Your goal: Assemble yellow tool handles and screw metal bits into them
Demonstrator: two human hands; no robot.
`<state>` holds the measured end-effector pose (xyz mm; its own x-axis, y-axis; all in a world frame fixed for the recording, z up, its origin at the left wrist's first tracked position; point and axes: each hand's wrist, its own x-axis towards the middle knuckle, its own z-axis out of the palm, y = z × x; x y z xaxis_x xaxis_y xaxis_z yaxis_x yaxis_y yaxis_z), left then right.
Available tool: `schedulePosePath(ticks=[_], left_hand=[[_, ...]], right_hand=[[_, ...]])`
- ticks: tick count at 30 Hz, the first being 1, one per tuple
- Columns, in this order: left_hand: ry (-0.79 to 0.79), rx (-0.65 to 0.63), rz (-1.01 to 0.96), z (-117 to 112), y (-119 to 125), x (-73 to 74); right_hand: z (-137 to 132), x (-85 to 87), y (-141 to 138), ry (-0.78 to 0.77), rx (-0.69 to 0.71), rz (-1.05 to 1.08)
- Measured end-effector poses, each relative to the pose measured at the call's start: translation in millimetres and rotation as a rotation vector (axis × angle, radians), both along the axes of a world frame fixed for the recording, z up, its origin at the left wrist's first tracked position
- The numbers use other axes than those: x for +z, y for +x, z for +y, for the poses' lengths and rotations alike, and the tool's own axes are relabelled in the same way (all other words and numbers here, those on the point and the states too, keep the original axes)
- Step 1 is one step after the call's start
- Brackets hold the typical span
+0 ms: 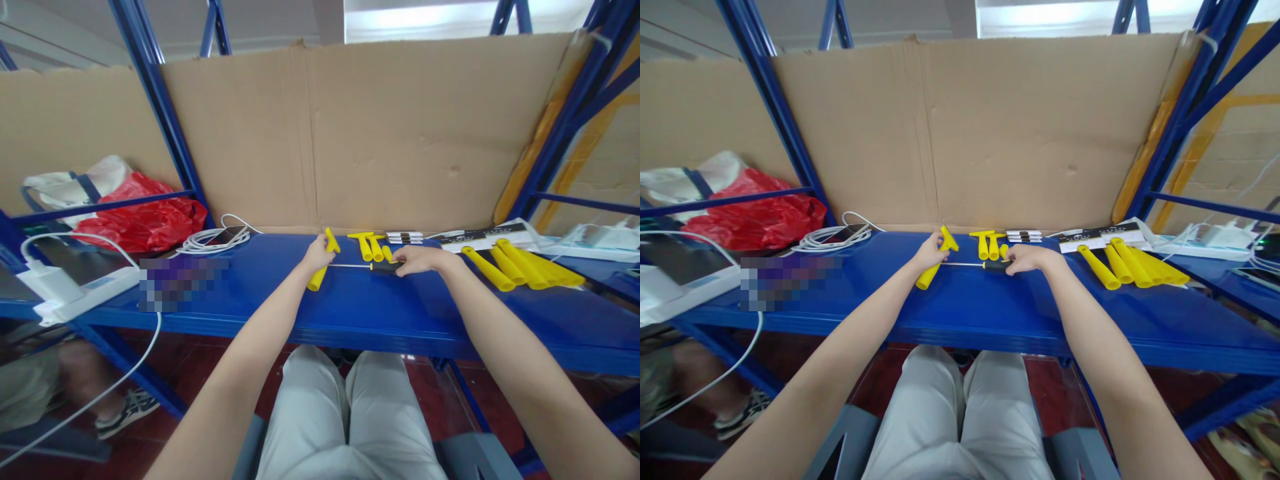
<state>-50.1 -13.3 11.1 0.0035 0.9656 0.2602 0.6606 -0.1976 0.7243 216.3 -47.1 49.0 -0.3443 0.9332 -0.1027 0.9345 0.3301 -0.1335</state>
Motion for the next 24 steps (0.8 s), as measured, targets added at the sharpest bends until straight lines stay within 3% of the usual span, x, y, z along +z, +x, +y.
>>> schedulePosePath(ticks=[6,10,16,24], left_hand=[[0.044,0.065,0.005,8.1,-3.8,-3.4],[-0.001,0.047,-0.096,12.4,-6.0,-6.5],[-0.052,0.051,-0.199,15.2,-8.4,-7.4],[-0.130,-0.009,-0.280,10.1,-3.0,-5.6]], right_hand=[[-8.8,11.4,8.4,0.472,-0.249,-0.052],[-7.2,15.1,30.7,0.636,-0.266,0.016],[-4.0,15.3,57.2,0.708,-0.327,0.116],[-1.8,10.4,49.6,0.717,-0.345,0.109]])
